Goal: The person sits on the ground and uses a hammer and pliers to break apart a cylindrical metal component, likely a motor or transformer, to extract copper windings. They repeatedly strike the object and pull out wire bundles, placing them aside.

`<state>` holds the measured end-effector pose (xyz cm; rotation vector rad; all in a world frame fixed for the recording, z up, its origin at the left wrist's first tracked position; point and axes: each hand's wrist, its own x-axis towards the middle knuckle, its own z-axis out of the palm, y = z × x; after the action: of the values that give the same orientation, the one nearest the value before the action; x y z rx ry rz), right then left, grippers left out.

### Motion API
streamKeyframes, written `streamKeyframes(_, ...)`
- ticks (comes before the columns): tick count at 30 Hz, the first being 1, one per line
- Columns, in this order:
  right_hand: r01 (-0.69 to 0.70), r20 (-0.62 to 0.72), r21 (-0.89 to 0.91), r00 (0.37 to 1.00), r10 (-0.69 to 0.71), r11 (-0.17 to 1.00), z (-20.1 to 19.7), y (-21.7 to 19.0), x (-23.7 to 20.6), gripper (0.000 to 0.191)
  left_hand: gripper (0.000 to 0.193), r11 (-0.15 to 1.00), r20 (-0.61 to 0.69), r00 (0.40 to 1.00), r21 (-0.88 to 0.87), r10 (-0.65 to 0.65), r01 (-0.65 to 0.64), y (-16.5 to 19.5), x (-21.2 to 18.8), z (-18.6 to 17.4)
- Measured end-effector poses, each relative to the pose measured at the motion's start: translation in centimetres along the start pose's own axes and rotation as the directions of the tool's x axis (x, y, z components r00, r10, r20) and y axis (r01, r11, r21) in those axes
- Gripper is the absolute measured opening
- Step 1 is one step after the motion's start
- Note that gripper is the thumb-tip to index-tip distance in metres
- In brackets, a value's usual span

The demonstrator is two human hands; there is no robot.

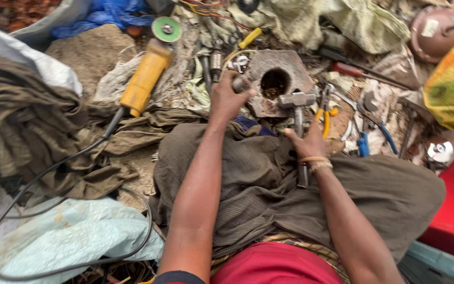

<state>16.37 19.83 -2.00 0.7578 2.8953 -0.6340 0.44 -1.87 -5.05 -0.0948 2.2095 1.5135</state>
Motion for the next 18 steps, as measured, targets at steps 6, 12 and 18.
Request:
streamKeyframes(6,-0.550,0.279,0.394,0.835,0.475,0.736,-0.5,3.1,1.2,0.033,0.067,0.996,-0.101,0.992,0.030,-0.080,0.084,-0.7,1.0,-0.4)
streamKeyframes(12,-0.464,-0.112,0.186,0.866,0.488,0.866,-4.4,5.9,4.8,0.040,0.063,0.972,-0.206,0.955,0.142,0.214,-0.187,-1.1,1.0,0.2)
streamKeyframes(18,-0.211,-0.039,-0.276,0.977,0.209,0.938,-1.9,3.4,5.3,0.079,0.066,0.997,-0.015,1.000,0.078,0.003,-0.002,-0.3,0.8,0.4)
